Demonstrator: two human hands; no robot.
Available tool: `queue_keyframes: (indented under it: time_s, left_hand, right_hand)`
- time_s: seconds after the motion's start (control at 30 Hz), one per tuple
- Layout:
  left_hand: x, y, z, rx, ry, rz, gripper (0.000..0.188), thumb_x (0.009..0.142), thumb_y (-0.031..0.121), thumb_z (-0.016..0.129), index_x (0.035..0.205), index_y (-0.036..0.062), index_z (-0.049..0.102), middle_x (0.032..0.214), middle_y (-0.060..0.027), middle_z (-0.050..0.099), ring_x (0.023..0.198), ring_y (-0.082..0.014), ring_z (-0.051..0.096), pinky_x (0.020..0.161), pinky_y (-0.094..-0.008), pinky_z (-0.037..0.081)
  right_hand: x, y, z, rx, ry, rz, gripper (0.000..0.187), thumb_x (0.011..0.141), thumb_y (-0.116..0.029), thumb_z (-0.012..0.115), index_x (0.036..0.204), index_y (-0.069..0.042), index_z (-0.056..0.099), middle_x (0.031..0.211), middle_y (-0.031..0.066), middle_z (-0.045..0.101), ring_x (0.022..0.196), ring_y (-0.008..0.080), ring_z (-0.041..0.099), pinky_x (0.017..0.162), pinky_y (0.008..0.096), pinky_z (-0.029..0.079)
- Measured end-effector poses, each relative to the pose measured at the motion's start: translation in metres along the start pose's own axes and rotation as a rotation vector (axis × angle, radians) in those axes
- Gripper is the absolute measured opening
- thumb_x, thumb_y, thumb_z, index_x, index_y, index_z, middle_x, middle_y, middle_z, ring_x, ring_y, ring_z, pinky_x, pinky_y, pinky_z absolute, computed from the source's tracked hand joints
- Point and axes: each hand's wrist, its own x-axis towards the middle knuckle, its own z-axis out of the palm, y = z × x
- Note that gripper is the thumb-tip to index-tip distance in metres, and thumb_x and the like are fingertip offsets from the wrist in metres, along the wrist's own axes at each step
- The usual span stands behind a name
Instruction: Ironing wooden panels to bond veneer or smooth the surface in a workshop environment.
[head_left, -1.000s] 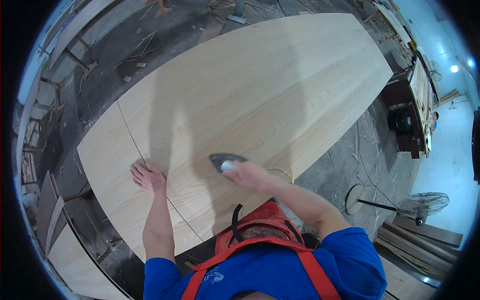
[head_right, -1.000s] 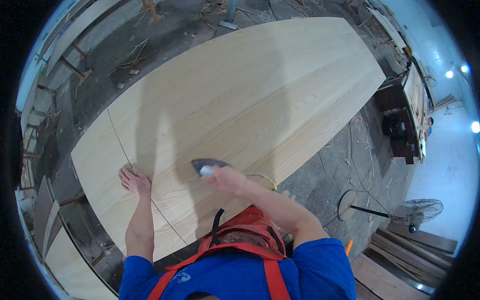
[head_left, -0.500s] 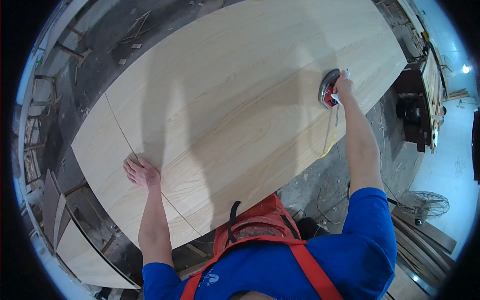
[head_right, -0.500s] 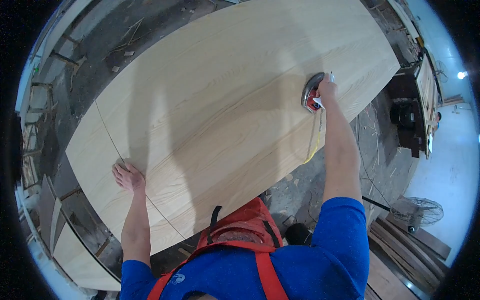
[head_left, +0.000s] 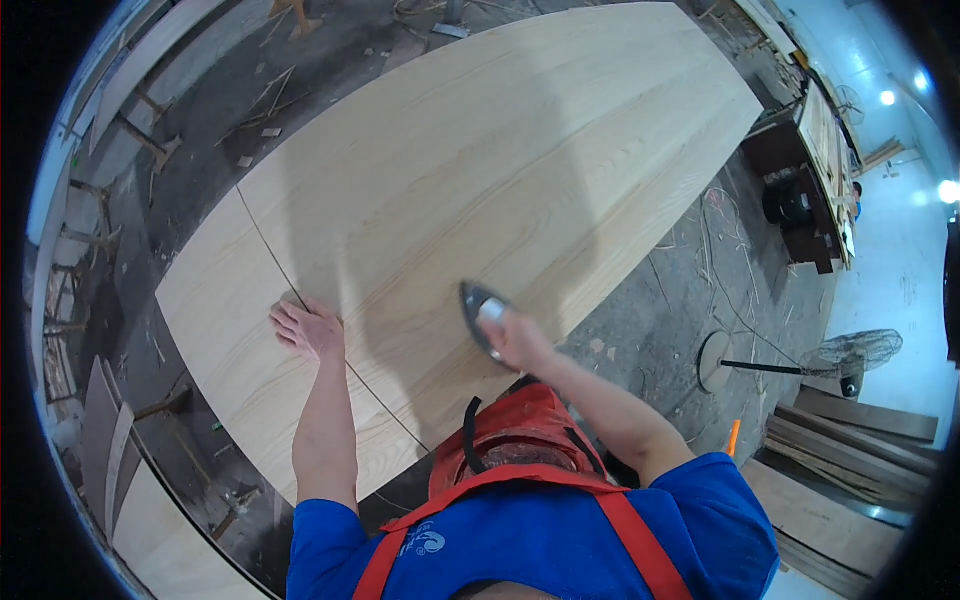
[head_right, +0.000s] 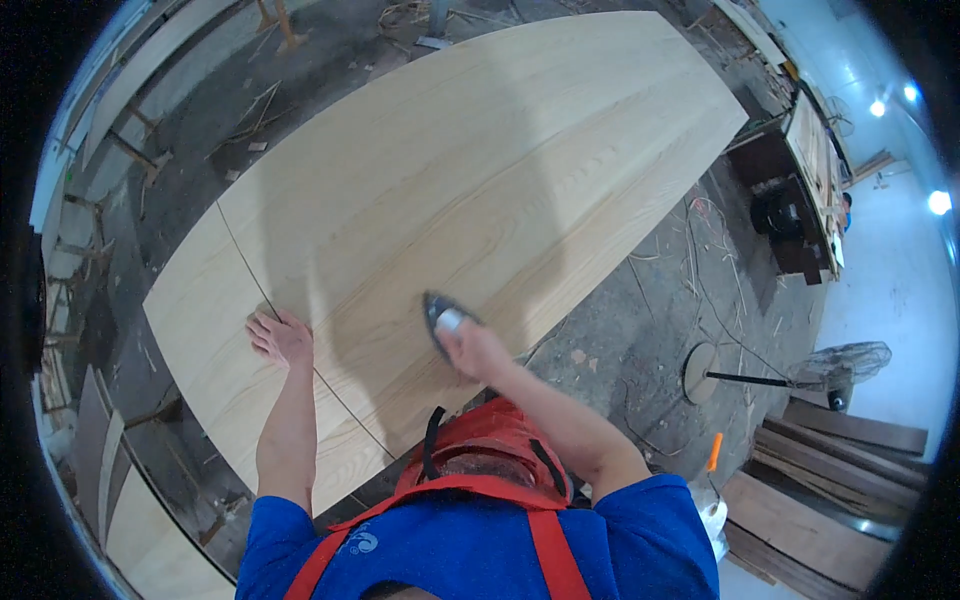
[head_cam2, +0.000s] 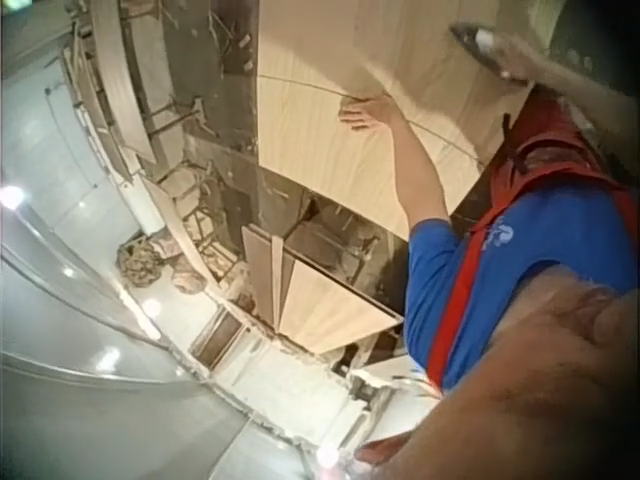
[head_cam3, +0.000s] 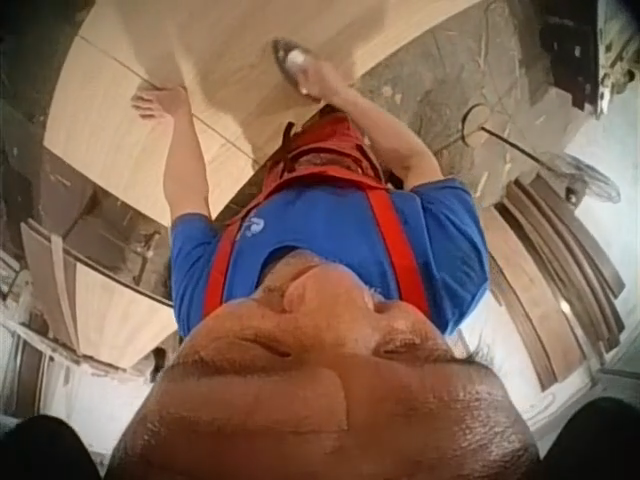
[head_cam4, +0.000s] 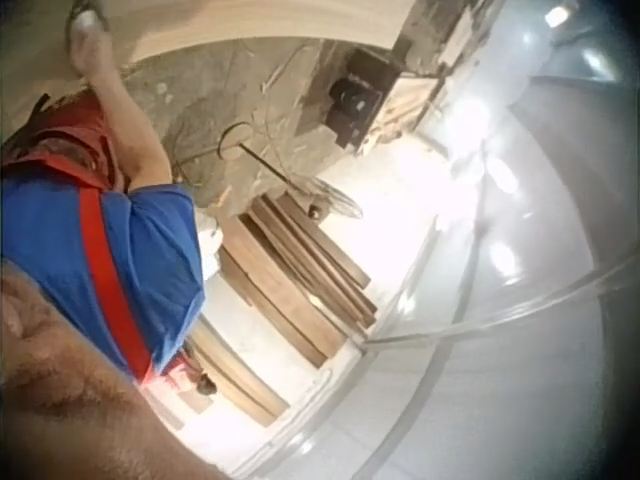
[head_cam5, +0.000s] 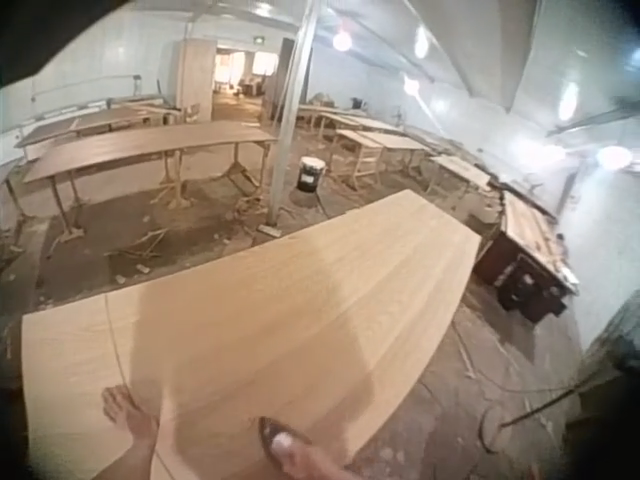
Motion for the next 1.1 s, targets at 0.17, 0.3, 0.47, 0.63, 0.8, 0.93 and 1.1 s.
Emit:
queue_keyframes:
  time_s: [0.17, 0.3, 0.47, 0.63, 0.8, 0.93, 1.1]
  left_hand:
    - [-0.003, -0.018, 0.005, 0.038, 0.011, -0.032, 0.066, 0.108, 0.045, 0.046, 0.159, 0.0031, 0.039, 0.167, -0.0236, 0.035, 0.158, -0.0379, 0.027, 0.127, -0.0556, 0.021]
    - [-0.001, -0.016, 0.001, 0.071, 0.01, -0.046, 0.065, 0.108, 0.047, 0.045, 0.158, 0.0051, 0.039, 0.166, -0.0224, 0.036, 0.157, -0.0367, 0.029, 0.126, -0.0542, 0.023]
    - [0.003, -0.005, 0.007, 0.088, 0.013, -0.028, 0.066, 0.108, 0.05, 0.045, 0.158, 0.007, 0.039, 0.166, -0.0201, 0.038, 0.156, -0.0353, 0.032, 0.125, -0.0529, 0.025]
    - [-0.004, 0.005, 0.018, 0.067, 0.007, -0.012, 0.067, 0.108, 0.052, 0.044, 0.158, 0.0077, 0.04, 0.165, -0.0181, 0.039, 0.155, -0.0355, 0.033, 0.124, -0.0532, 0.027]
    - [0.006, -0.02, 0.004, 0.092, 0.041, -0.049, 0.068, 0.108, 0.052, 0.044, 0.158, 0.0072, 0.04, 0.166, -0.0183, 0.038, 0.155, -0.0353, 0.032, 0.124, -0.0534, 0.026]
    - [-0.004, 0.012, 0.01, 0.075, -0.004, -0.044, 0.068, 0.108, 0.051, 0.043, 0.159, 0.0063, 0.039, 0.167, -0.0187, 0.037, 0.157, -0.0357, 0.03, 0.125, -0.0529, 0.025]
    - [-0.003, -0.003, -0.009, 0.089, -0.013, -0.064, 0.066, 0.108, 0.049, 0.043, 0.159, 0.0058, 0.04, 0.167, -0.0201, 0.036, 0.158, -0.0361, 0.029, 0.125, -0.0533, 0.024]
  right_hand:
    - [-0.006, -0.022, -0.033, -0.11, -0.378, 0.002, 0.05, 0.105, -0.05, 0.057, 0.109, -0.001, 0.064, 0.097, 0.0304, 0.072, 0.093, 0.0513, 0.069, 0.079, 0.0582, 0.055]
    - [0.037, 0.065, -0.085, 0.017, -0.17, 0.147, 0.04, 0.105, -0.042, 0.06, 0.116, -0.004, 0.067, 0.095, 0.0263, 0.073, 0.087, 0.0411, 0.074, 0.074, 0.0508, 0.058]
    - [0.138, 0.214, -0.212, -0.225, 0.41, 0.384, 0.071, 0.107, -0.057, 0.052, 0.079, 0.006, 0.07, 0.064, 0.0195, 0.067, 0.063, 0.0257, 0.071, 0.06, 0.045, 0.054]
    - [0.173, 0.285, -0.319, 0.121, 0.557, 0.736, 0.084, 0.106, -0.063, 0.042, 0.069, 0.007, 0.07, 0.058, 0.018, 0.068, 0.054, 0.0301, 0.071, 0.059, 0.0442, 0.057]
    - [0.131, 0.23, -0.26, 0.041, 0.375, 0.667, 0.083, 0.108, -0.06, 0.042, 0.073, 0.01, 0.07, 0.059, 0.0211, 0.067, 0.058, 0.0327, 0.073, 0.062, 0.047, 0.058]
    - [0.036, 0.193, -0.181, -0.153, 0.462, 0.497, 0.075, 0.109, -0.054, 0.043, 0.08, 0.01, 0.069, 0.061, 0.0265, 0.064, 0.066, 0.0398, 0.075, 0.063, 0.0516, 0.056]
    - [-0.071, 0.053, -0.047, 0.043, 0.181, 0.329, 0.051, 0.105, -0.044, 0.059, 0.088, 0.003, 0.069, 0.081, 0.0308, 0.07, 0.083, 0.0495, 0.072, 0.07, 0.057, 0.056]
